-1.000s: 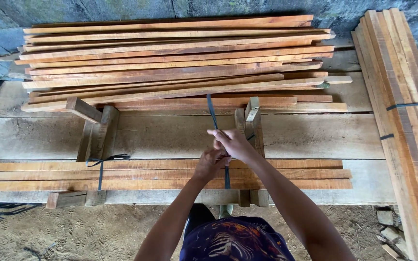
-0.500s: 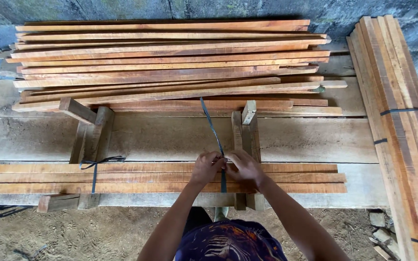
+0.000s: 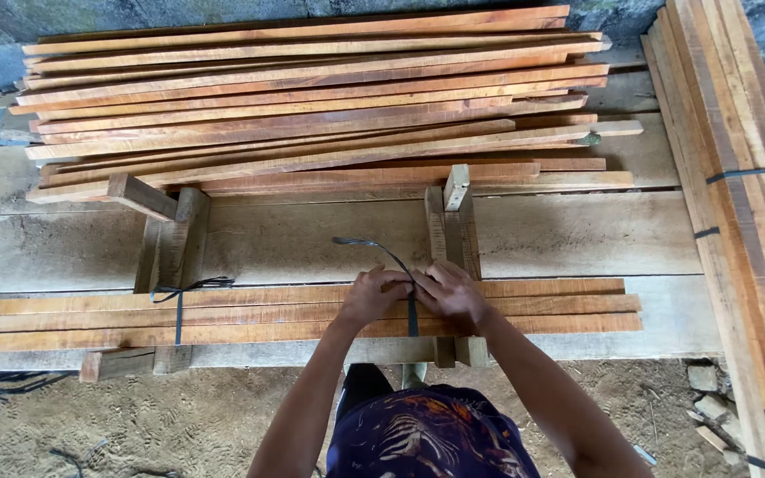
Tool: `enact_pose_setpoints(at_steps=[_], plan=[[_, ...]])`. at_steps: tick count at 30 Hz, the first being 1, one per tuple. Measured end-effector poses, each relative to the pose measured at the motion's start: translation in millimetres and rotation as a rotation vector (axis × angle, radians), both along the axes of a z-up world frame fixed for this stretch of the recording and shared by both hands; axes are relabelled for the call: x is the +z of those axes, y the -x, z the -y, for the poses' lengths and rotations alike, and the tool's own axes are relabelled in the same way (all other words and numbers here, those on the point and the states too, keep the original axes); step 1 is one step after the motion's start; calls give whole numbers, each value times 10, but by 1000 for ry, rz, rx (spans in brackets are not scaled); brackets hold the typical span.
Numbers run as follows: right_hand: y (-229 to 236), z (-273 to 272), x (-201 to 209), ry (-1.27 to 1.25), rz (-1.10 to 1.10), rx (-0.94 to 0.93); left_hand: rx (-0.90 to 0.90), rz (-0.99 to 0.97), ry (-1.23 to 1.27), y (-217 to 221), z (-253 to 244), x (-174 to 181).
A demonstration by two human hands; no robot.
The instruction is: Tying thin wooden planks together into bundles using rubber strips on a workbench.
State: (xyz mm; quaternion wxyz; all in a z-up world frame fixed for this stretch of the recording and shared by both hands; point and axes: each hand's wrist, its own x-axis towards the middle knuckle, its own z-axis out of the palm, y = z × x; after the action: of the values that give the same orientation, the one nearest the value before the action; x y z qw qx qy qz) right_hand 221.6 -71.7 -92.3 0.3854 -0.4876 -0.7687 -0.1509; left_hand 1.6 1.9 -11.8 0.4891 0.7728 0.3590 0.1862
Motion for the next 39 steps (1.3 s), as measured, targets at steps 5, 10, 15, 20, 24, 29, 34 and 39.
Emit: enact_pose_setpoints(at_steps=[5, 10, 15, 20, 24, 29, 34, 39], plan=[[-8, -19, 23, 0, -1, -5, 64, -156, 158, -77, 19, 235], [-44, -7, -112, 47, -40, 9, 57, -139, 131, -79, 4, 224], [-56, 13, -193, 124, -73, 38, 31, -75, 193, -80, 5, 422], [-107, 8, -160, 117, -36, 69, 41, -44, 139, -66, 22, 390], [-41, 37, 237, 134, -62, 124, -1, -28, -55, -16, 8, 43], [-40, -32, 37, 77, -61, 141, 81, 22, -126, -28, 66, -168], [-28, -15, -84, 94, -43, 137, 144, 95, -214, -19, 140, -179], [8, -18, 491, 404, -405, 229, 156, 157, -360, -37, 130, -297]])
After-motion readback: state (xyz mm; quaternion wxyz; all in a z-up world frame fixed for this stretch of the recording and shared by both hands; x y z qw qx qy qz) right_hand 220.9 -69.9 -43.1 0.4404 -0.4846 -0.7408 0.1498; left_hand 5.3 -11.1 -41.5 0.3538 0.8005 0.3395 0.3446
